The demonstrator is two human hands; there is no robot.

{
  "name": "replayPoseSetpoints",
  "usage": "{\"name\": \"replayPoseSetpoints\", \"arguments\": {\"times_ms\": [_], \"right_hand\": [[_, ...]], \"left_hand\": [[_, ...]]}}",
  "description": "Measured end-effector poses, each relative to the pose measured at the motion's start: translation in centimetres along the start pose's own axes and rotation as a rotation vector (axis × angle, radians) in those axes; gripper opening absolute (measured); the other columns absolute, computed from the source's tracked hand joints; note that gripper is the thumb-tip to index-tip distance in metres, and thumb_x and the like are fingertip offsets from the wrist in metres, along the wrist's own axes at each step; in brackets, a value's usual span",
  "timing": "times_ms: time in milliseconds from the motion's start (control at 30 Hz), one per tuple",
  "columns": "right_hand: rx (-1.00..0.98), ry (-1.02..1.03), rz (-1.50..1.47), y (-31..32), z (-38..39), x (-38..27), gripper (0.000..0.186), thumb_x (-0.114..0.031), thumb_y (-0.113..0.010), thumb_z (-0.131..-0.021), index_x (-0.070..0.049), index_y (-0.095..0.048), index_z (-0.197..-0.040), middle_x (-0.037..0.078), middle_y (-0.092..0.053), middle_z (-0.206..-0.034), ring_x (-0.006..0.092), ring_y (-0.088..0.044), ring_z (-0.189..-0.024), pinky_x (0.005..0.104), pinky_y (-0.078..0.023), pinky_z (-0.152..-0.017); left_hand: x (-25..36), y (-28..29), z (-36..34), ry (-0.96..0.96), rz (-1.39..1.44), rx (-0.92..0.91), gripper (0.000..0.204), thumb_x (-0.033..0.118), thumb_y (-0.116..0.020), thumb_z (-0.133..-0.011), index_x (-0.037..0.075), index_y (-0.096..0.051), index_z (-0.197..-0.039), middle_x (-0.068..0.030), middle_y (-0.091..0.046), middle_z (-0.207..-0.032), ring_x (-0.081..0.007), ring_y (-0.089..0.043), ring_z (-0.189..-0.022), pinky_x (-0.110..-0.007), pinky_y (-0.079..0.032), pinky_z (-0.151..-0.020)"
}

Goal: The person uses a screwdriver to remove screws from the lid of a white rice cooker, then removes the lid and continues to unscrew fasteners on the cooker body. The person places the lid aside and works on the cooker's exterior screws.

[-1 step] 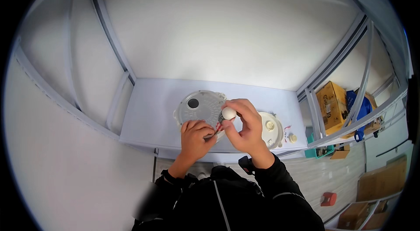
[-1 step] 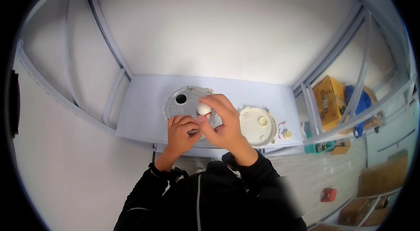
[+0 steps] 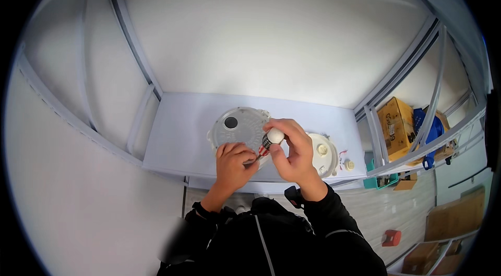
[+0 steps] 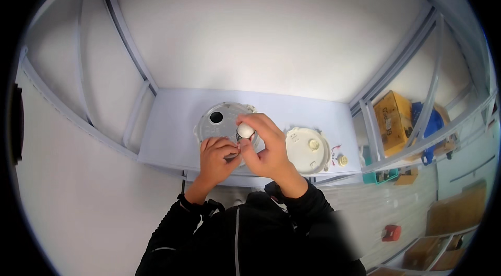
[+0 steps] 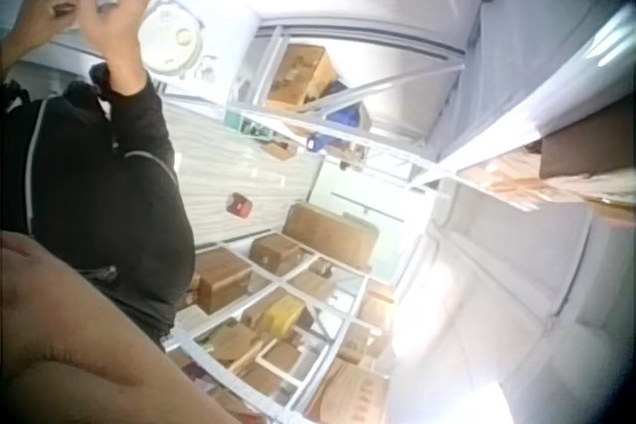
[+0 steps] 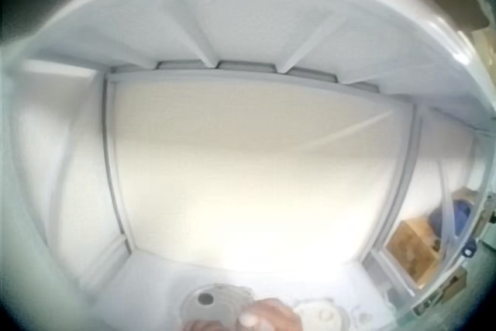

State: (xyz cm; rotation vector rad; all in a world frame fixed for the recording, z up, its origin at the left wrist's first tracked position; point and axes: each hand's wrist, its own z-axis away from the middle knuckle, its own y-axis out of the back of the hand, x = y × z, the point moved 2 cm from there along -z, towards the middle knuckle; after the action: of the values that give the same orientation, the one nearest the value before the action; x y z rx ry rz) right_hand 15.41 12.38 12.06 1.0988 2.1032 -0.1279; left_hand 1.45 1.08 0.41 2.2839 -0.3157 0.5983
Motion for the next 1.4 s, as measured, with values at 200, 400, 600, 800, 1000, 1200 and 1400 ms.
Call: {"name": "replayPoseSetpoints", "arguments": {"times_ms": [200,400,600,800,1000,1200,1400], "right_hand": [[-0.092,0.013,0.145,-0.3,-0.9,-0.5,0.051,0.002,-0.077,-0.09,0.0,-0.065,-0.139,0.018,-0.068,-0.128,0.0279,-0.068,-0.109,0.036,-0.055,-0.095],[-0.061,-0.068,0.109,-0.3,-0.4,0.4,0.054,-0.004,-0.077,-0.095,-0.001,-0.06,-0.147,0.02,-0.069,-0.134,0.0322,-0.069,-0.117,0.0375,-0.054,-0.1],[-0.099,0.036,0.124,-0.1,0.0,0.5,0.054,-0.007,-0.073,-0.1,0.0,-0.055,-0.151,0.021,-0.069,-0.137,0.0306,-0.068,-0.121,0.0386,-0.053,-0.103],[-0.089,0.044,0.145,0.5,-0.1,-0.1,0.051,-0.006,-0.071,-0.101,-0.001,-0.055,-0.15,0.021,-0.067,-0.138,0.0305,-0.067,-0.123,0.0392,-0.053,-0.104],[0.12,-0.006,0.042,0.9,0.8,0.8,0.047,-0.004,-0.07,-0.1,0.002,-0.058,-0.145,0.021,-0.067,-0.137,0.0346,-0.067,-0.123,0.0419,-0.052,-0.107],[0.447,-0.109,-0.185,1.9,0.8,0.8,0.043,0.005,-0.055,-0.103,0.005,-0.052,-0.146,0.017,-0.062,-0.125,0.0202,-0.062,-0.107,0.0374,-0.055,-0.098],[0.214,-0.265,0.242,2.9,1.9,5.7,0.011,-0.003,-0.065,-0.099,-0.005,-0.067,-0.11,0.002,-0.063,-0.091,0.0089,-0.057,-0.07,0.0254,-0.047,-0.062]], "left_hand": [[0.6,0.4,-0.4,0.028,0.014,0.042,0.008,0.018,-0.082,-0.075,0.015,-0.077,-0.081,0.0057,-0.074,-0.096,-0.021,-0.067,-0.108,-0.04,-0.041,-0.098],[0.2,0.3,0.0,-0.006,0.027,0.012,0.015,0.018,-0.087,-0.075,0.015,-0.078,-0.087,0.0026,-0.076,-0.105,-0.0241,-0.067,-0.112,-0.043,-0.042,-0.099],[-0.1,0.2,0.2,-0.027,0.044,0.033,0.014,0.019,-0.089,-0.074,0.014,-0.08,-0.084,0.0024,-0.077,-0.1,-0.023,-0.07,-0.108,-0.043,-0.043,-0.097],[0.3,0.4,-0.3,0.02,0.066,0.025,0.015,0.021,-0.09,-0.077,0.013,-0.08,-0.084,0.0009,-0.078,-0.098,-0.0223,-0.071,-0.104,-0.044,-0.043,-0.098],[0.1,0.6,-0.9,0.112,0.103,-0.003,0.01,0.017,-0.086,-0.081,0.01,-0.081,-0.088,-0.0035,-0.077,-0.097,-0.028,-0.071,-0.094,-0.044,-0.049,-0.094],[-0.3,0.6,-0.8,0.101,0.062,-0.006,0.008,0.013,-0.081,-0.084,0.007,-0.081,-0.09,-0.0062,-0.076,-0.097,-0.0317,-0.07,-0.091,-0.045,-0.052,-0.091],[-0.2,0.6,-0.9,0.048,0.062,-0.016,0.01,0.012,-0.08,-0.086,0.007,-0.08,-0.095,-0.0067,-0.075,-0.1,-0.0326,-0.07,-0.093,-0.045,-0.053,-0.092]]}}
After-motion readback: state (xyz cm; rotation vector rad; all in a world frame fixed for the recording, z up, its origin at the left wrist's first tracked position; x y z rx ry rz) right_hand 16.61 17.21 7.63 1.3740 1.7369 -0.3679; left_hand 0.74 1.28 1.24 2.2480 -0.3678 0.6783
